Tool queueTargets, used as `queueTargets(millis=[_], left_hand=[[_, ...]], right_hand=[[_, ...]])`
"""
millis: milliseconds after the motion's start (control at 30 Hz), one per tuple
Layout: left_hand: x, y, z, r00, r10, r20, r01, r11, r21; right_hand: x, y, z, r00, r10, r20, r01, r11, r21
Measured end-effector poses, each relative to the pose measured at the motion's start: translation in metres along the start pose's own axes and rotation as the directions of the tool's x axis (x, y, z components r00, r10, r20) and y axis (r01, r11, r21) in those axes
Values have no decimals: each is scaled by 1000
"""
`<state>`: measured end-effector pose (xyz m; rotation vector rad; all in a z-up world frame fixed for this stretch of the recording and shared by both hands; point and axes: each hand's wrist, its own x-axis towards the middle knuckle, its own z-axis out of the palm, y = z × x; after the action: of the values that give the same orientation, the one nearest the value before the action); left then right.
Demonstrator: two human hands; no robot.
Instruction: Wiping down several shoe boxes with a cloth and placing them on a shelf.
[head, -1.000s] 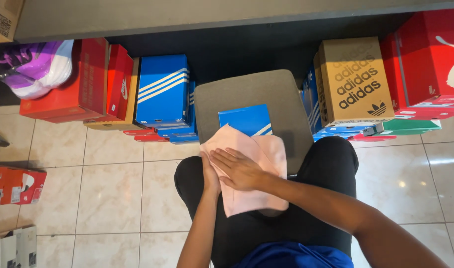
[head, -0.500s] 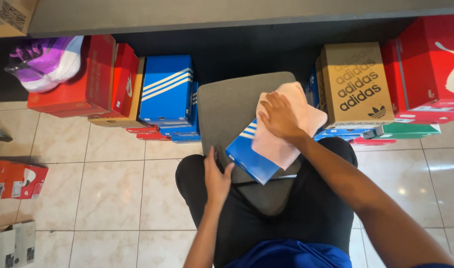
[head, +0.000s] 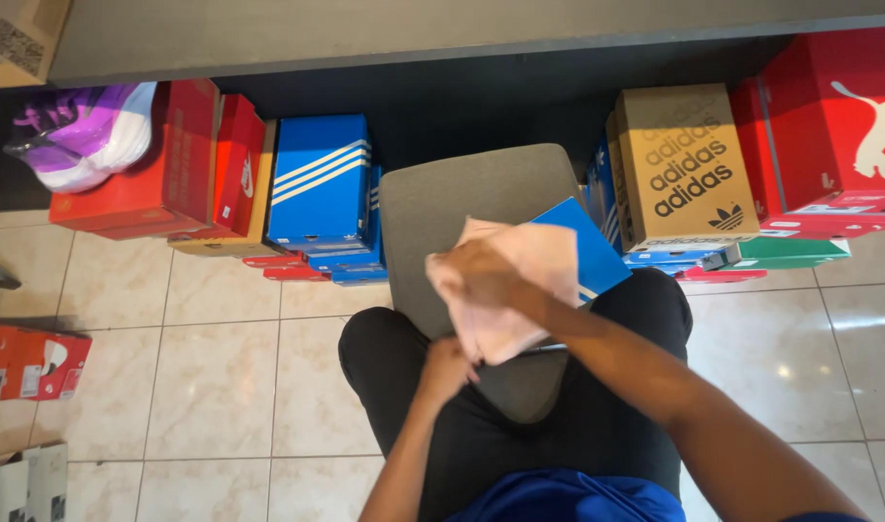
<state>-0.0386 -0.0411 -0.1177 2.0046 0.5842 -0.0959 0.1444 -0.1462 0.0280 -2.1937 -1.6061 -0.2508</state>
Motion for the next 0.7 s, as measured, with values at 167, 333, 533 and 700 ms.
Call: queueTargets(millis=[167,333,533,700], left_hand=[[-92,98,4,805,202,558,-28,952,-304],[-61,106,-13,900,324,293,-249,931,-266],[-25,114,-46,992,8,125,40,925,-378],[-39,158,-90,995,15,100,9,971,-237]], right_hand=[[-35,112,-39,876,482,9,-457,836,-306],[-96,164,-44,680,698,224,-660,716,-228],[-134,81,-22,612,718,332,-720,679,-140],[-135,-41,-24,516,806,290,-857,490,161]])
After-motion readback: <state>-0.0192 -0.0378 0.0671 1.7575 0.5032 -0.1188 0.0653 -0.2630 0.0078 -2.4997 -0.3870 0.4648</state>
